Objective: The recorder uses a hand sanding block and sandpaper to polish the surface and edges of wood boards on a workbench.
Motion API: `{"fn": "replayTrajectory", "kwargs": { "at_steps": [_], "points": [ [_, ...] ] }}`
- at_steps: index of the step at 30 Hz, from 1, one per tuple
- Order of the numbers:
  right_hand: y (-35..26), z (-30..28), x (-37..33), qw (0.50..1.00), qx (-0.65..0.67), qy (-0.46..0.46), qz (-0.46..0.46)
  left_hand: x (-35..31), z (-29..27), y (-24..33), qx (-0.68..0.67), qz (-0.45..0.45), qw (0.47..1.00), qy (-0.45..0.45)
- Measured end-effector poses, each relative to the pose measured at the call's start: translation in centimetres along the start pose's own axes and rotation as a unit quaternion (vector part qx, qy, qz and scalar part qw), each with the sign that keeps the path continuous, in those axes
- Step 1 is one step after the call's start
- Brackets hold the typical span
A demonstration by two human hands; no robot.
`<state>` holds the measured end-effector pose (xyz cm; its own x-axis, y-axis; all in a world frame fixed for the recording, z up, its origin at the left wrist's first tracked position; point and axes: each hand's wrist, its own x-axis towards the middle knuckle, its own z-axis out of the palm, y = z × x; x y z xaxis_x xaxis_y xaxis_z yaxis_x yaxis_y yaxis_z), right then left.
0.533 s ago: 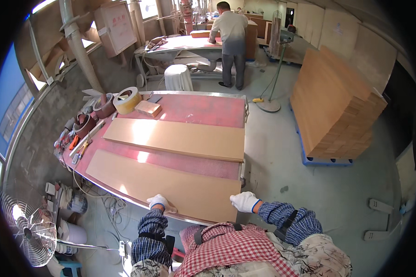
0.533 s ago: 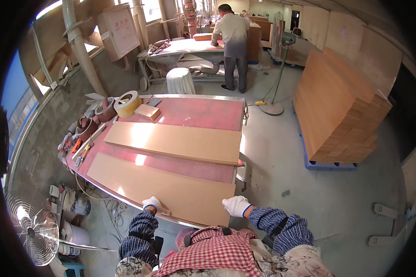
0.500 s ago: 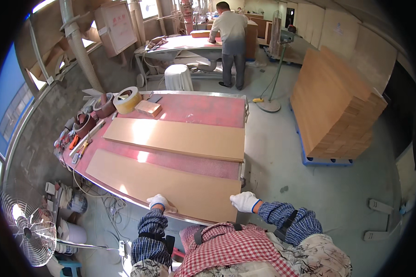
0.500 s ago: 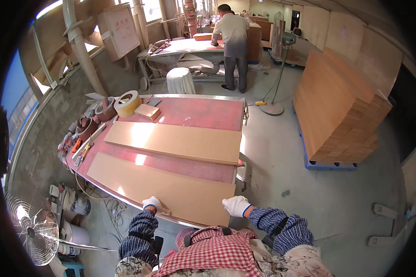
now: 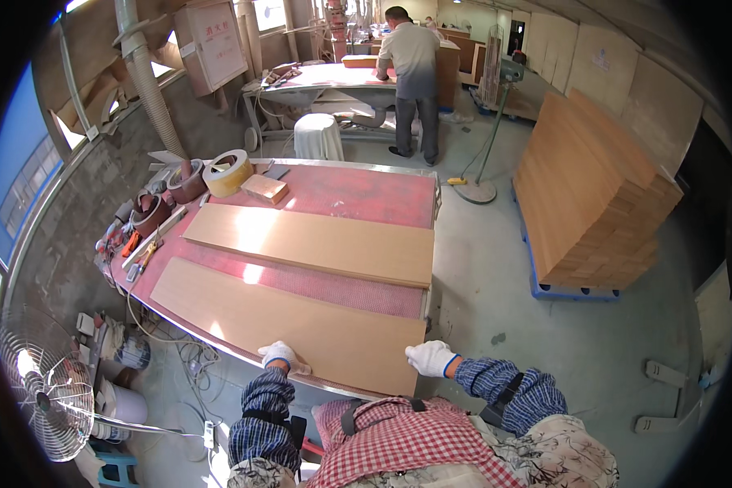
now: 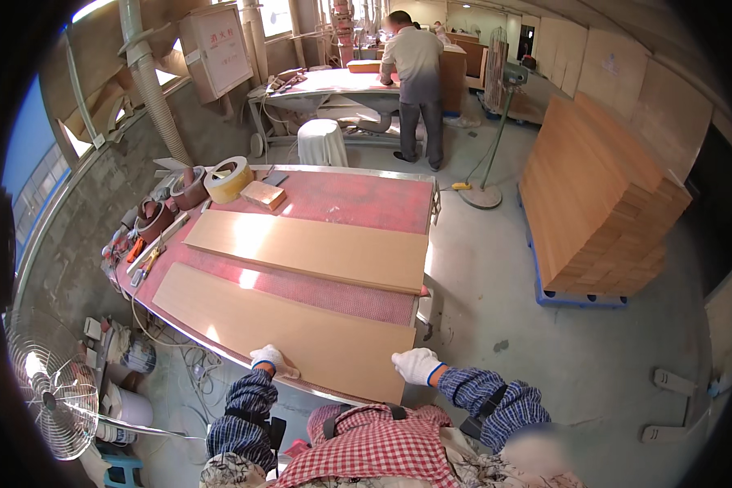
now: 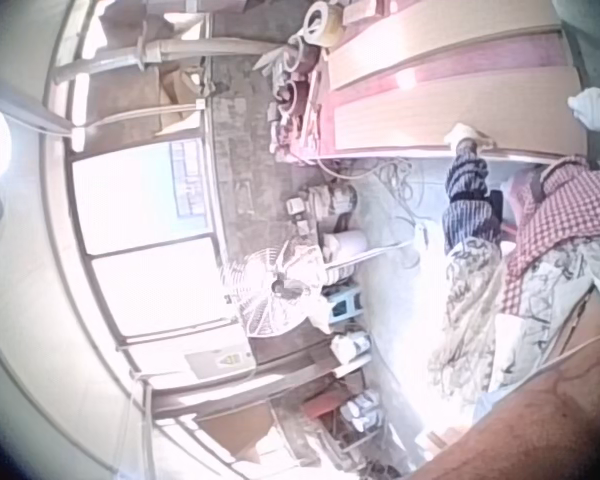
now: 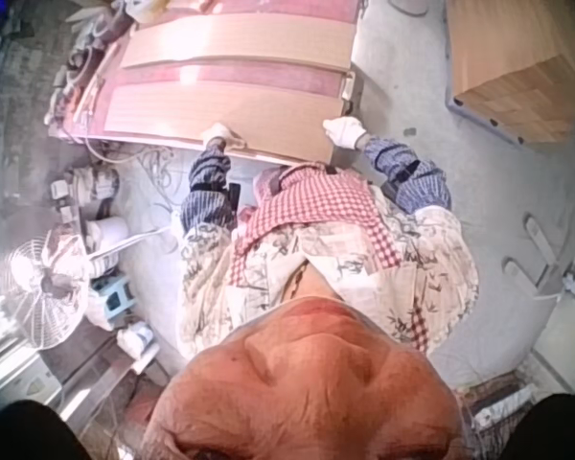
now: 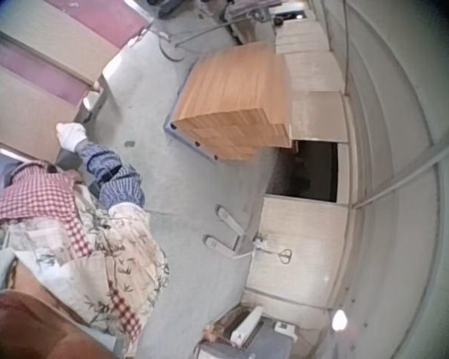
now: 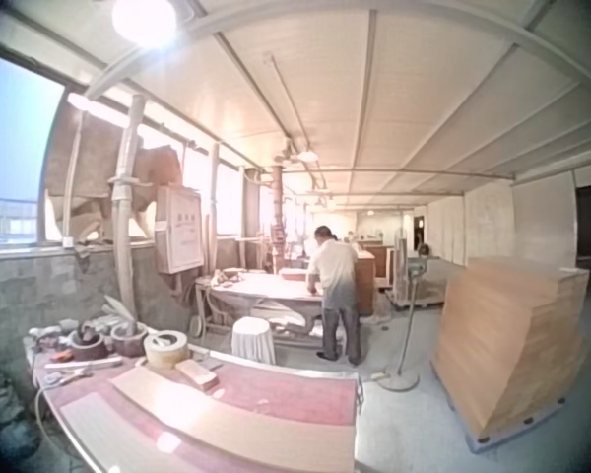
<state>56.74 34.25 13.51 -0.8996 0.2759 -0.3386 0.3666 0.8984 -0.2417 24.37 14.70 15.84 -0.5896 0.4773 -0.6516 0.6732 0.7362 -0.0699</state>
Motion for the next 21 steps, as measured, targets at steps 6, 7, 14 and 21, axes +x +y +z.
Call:
{"fn": "replayTrajectory", "kwargs": {
  "at_steps": [6,7,14,21],
  "points": [
    [0.2,-0.1,-0.1,1.000,0.006,-0.008,0.002,0.8,0.6,0.1,0.014,-0.016,1.000,0.004],
    [0.2,0.0,0.0,1.000,0.006,-0.014,0.007,0.9,0.6,0.2,0.026,-0.004,1.000,0.005],
    [0.1,-0.4,0.0,0.999,-0.003,-0.040,0.027,0.4,0.1,0.5,0.012,0.026,1.000,0.006],
    [0.1,-0.4,0.1,0.999,-0.004,-0.038,0.024,2.1,1.5,-0.3,0.031,0.022,0.999,0.008]
  ]
}}
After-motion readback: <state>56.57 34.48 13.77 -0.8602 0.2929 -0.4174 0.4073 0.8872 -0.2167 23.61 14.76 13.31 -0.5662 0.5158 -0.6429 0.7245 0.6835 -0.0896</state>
